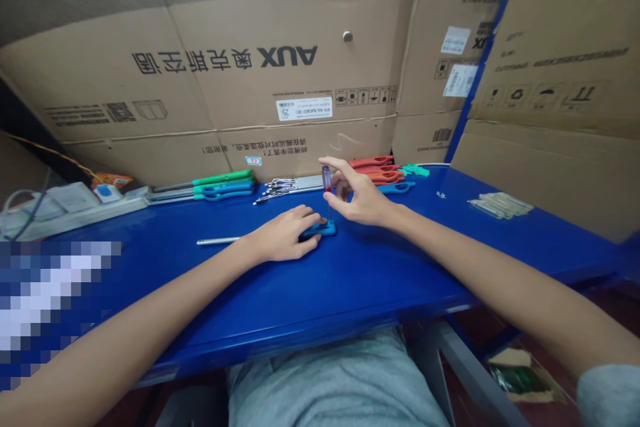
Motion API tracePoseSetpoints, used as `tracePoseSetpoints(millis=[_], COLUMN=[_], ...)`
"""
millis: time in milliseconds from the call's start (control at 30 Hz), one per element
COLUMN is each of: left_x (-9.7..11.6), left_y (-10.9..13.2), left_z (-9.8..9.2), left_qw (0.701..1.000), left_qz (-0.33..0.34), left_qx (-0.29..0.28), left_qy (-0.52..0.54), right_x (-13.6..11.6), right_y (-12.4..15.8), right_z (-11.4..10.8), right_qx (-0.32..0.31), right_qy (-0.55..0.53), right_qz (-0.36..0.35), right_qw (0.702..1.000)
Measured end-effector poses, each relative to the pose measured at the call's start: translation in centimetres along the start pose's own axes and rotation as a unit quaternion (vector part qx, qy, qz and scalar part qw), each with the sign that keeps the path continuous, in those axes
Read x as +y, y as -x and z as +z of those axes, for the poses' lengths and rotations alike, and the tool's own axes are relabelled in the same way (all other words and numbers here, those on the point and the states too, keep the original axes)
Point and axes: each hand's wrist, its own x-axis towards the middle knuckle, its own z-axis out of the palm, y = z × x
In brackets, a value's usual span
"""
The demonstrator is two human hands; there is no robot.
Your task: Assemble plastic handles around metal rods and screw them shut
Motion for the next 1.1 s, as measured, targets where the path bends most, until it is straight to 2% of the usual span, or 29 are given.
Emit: tracePoseSetpoints(millis=[1100], left_x=[-0.07], left_y=[-0.03], left_z=[0.04], left_qw=[1.000], left_qz=[-0.002], left_qx=[-0.003], left_qy=[0.000], right_x=[-0.30], right_y=[-0.01], right_z=[-0.06], right_qx=[-0.003], right_qy=[0.005], right_qz=[-0.012], right_qw=[1.000])
